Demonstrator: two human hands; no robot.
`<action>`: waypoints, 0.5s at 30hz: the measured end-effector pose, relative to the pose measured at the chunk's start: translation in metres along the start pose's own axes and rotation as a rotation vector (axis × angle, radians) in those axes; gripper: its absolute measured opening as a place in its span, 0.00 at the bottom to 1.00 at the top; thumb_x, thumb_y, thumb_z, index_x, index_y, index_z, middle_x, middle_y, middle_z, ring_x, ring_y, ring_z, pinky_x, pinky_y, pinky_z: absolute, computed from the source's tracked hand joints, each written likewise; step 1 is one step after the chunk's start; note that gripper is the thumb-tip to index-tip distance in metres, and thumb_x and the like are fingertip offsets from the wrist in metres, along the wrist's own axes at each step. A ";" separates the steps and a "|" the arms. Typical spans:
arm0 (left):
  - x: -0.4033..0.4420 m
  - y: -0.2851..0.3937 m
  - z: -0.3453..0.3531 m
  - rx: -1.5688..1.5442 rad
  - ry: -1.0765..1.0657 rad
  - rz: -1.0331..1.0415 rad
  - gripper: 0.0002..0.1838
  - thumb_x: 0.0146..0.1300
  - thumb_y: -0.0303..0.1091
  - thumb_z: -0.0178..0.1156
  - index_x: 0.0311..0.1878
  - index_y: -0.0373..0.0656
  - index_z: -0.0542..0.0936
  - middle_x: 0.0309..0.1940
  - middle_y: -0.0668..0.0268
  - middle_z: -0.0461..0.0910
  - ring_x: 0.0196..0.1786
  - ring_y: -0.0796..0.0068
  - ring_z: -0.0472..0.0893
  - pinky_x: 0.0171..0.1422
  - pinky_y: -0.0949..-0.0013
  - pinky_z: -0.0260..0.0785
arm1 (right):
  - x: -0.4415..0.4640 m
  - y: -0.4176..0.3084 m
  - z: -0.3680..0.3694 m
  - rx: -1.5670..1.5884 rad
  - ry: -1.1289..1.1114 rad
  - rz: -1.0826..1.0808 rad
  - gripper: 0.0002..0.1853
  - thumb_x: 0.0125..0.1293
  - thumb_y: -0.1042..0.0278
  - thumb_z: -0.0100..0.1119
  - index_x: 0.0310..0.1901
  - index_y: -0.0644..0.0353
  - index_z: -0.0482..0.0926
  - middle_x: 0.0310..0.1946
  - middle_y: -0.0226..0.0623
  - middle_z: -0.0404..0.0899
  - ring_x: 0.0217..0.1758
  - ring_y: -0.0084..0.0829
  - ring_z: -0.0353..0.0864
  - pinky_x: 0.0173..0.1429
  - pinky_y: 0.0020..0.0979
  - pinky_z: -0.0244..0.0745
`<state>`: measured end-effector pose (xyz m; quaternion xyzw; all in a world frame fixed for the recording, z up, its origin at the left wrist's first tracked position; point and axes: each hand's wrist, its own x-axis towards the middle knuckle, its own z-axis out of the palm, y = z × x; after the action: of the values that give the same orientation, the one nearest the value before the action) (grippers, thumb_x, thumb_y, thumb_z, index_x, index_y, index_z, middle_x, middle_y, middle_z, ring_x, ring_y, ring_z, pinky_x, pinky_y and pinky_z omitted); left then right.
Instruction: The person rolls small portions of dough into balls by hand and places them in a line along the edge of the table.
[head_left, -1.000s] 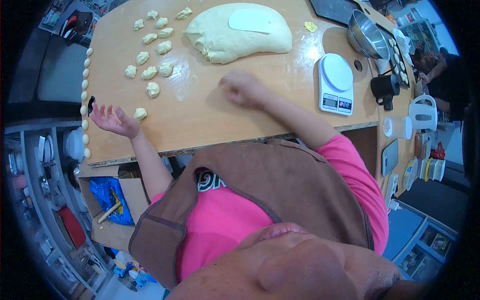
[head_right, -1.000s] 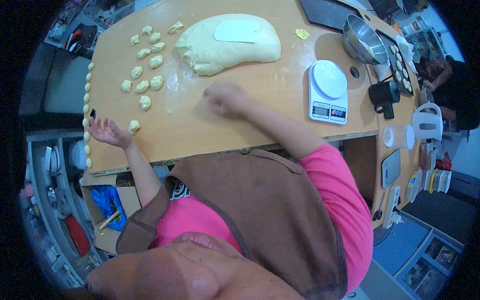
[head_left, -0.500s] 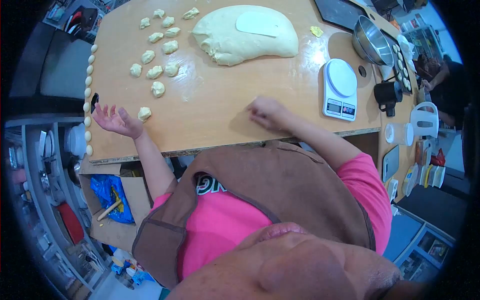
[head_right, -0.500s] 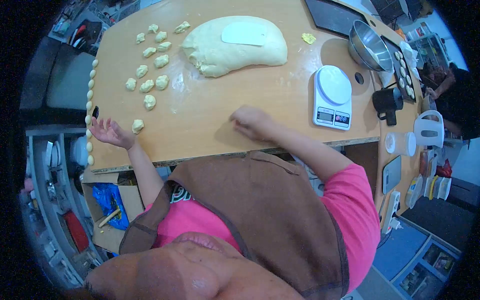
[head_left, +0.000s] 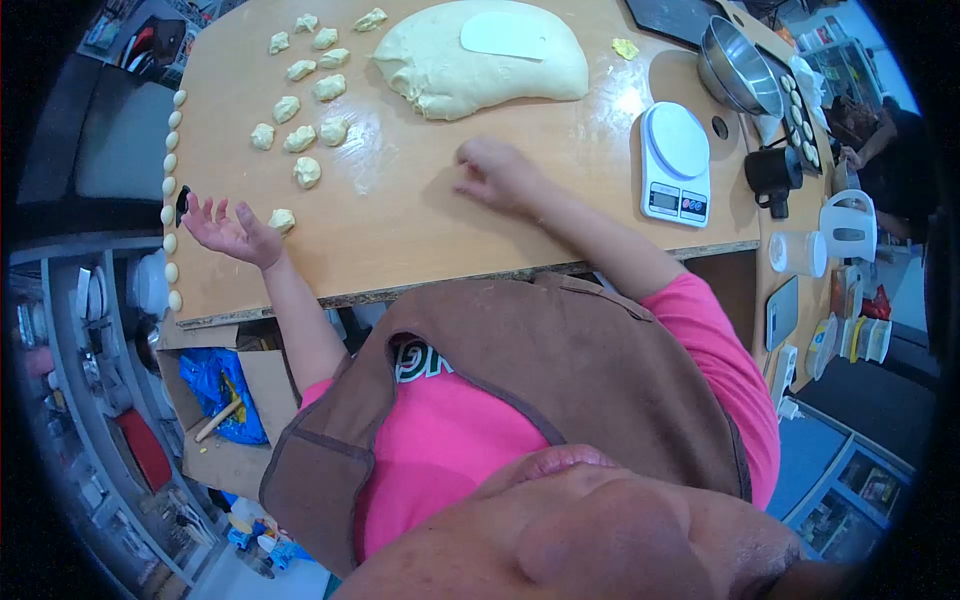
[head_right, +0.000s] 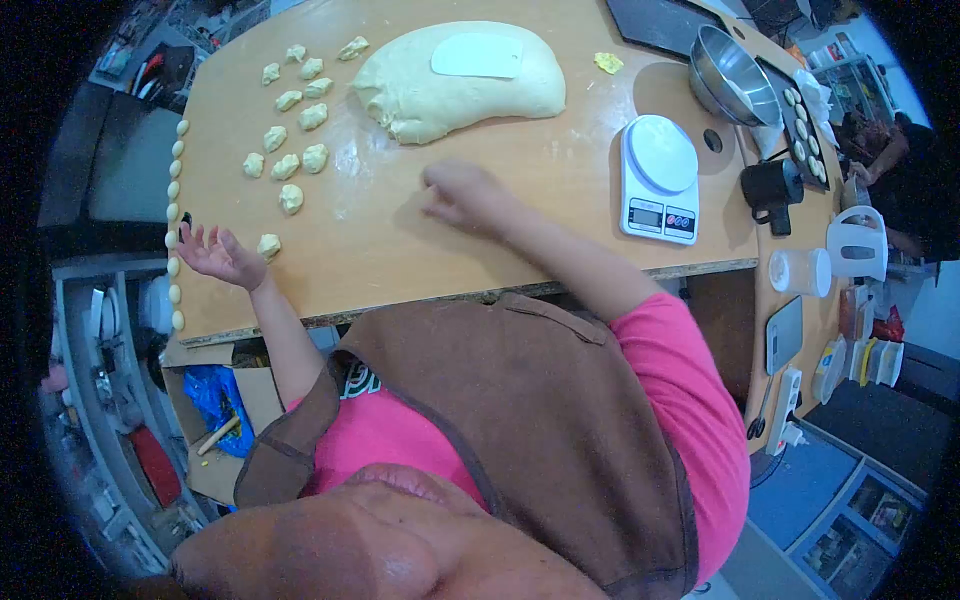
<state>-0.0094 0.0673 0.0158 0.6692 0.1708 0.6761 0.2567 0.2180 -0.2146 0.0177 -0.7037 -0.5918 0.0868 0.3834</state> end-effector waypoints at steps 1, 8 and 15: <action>-0.001 0.000 -0.001 0.018 -0.004 0.007 0.41 0.60 0.40 0.61 0.70 0.43 0.49 0.67 0.59 0.60 0.60 0.64 0.64 0.59 0.62 0.62 | -0.010 -0.010 0.001 -0.003 -0.001 -0.005 0.14 0.53 0.67 0.68 0.35 0.60 0.71 0.29 0.41 0.72 0.34 0.42 0.74 0.38 0.39 0.70; 0.001 0.000 -0.003 0.001 0.000 -0.017 0.41 0.60 0.39 0.60 0.70 0.43 0.49 0.67 0.59 0.61 0.60 0.63 0.65 0.59 0.61 0.62 | -0.022 0.008 -0.021 -0.129 -0.011 0.065 0.17 0.54 0.62 0.68 0.35 0.60 0.70 0.29 0.43 0.72 0.34 0.43 0.73 0.38 0.40 0.69; 0.001 -0.001 -0.007 0.048 -0.012 0.009 0.41 0.59 0.38 0.60 0.70 0.42 0.49 0.67 0.58 0.60 0.60 0.62 0.65 0.59 0.61 0.62 | -0.050 -0.006 -0.011 0.023 -0.090 -0.032 0.15 0.54 0.63 0.66 0.35 0.59 0.70 0.30 0.42 0.72 0.36 0.45 0.73 0.39 0.40 0.69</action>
<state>-0.0158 0.0698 0.0159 0.6799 0.1825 0.6690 0.2385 0.2051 -0.2643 0.0124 -0.6849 -0.6188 0.1190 0.3658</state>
